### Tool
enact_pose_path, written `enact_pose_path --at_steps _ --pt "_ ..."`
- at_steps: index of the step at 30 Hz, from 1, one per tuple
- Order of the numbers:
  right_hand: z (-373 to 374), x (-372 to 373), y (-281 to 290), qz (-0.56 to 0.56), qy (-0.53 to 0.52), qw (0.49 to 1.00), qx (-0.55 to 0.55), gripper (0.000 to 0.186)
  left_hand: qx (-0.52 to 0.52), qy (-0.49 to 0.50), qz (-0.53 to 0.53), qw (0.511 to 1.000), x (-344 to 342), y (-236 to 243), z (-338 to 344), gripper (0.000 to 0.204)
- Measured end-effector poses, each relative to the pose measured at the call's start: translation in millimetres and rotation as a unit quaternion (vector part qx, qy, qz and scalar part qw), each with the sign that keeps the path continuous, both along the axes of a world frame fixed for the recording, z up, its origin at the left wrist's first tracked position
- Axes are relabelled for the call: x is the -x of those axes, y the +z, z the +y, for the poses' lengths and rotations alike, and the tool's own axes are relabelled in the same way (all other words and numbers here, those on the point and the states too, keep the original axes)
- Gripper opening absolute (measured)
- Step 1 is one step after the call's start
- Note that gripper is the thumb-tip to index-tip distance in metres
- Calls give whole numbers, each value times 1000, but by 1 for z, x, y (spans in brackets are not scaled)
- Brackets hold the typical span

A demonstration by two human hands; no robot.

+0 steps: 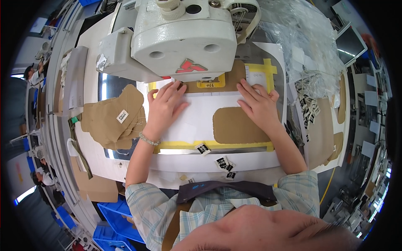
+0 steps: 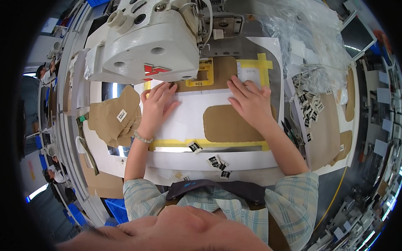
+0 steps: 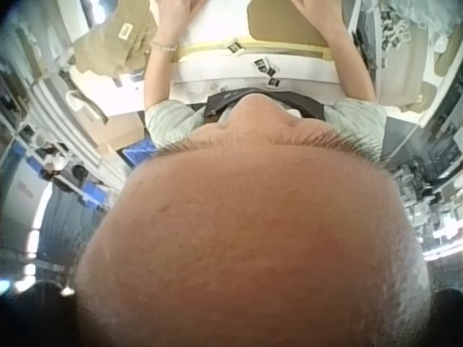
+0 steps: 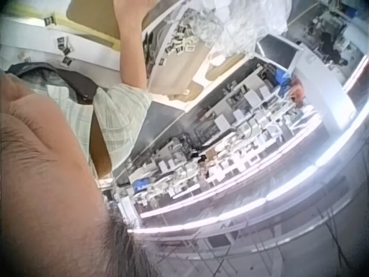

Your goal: The recorder operates an industrial sewing machine to attach labels and sew leather/fabric components for a garment or accessory.

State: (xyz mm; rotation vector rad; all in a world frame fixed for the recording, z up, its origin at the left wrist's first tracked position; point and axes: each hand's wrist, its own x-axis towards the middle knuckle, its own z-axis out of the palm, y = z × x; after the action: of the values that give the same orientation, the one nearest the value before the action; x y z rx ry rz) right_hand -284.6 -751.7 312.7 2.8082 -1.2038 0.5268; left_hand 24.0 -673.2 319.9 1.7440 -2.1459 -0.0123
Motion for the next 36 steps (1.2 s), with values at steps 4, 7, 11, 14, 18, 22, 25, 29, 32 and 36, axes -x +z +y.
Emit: enact_pose_path --at_steps 4,7,11,14,18,22,25,29,32,36 --pt "1 0 1 -1 -1 1000 -4 44 5 2 -61 998 8 -3 11 54" --pt "1 0 5 0 -2 1000 -14 45 11 10 -82 997 10 -5 13 58" --pt "1 0 5 -3 0 1000 -21 46 19 26 -98 995 11 -6 15 58" --pt "1 -2 8 0 1 1000 -23 47 21 35 -96 995 10 -8 17 57" --pt "0 1 7 2 3 1000 -27 48 22 36 -93 995 11 -9 16 55" --pt "0 1 7 -1 3 999 -34 49 26 34 -84 996 11 -8 16 54" --pt "1 2 7 1 1 999 -33 49 30 33 -82 996 12 -8 16 53" --pt "1 3 7 2 0 999 -43 51 31 29 -86 995 14 -7 15 53" --pt "2 3 5 -1 5 999 -38 52 25 35 -85 995 13 -8 16 53" --pt "2 5 7 -2 7 1000 -30 53 25 33 -97 994 14 -7 15 52"
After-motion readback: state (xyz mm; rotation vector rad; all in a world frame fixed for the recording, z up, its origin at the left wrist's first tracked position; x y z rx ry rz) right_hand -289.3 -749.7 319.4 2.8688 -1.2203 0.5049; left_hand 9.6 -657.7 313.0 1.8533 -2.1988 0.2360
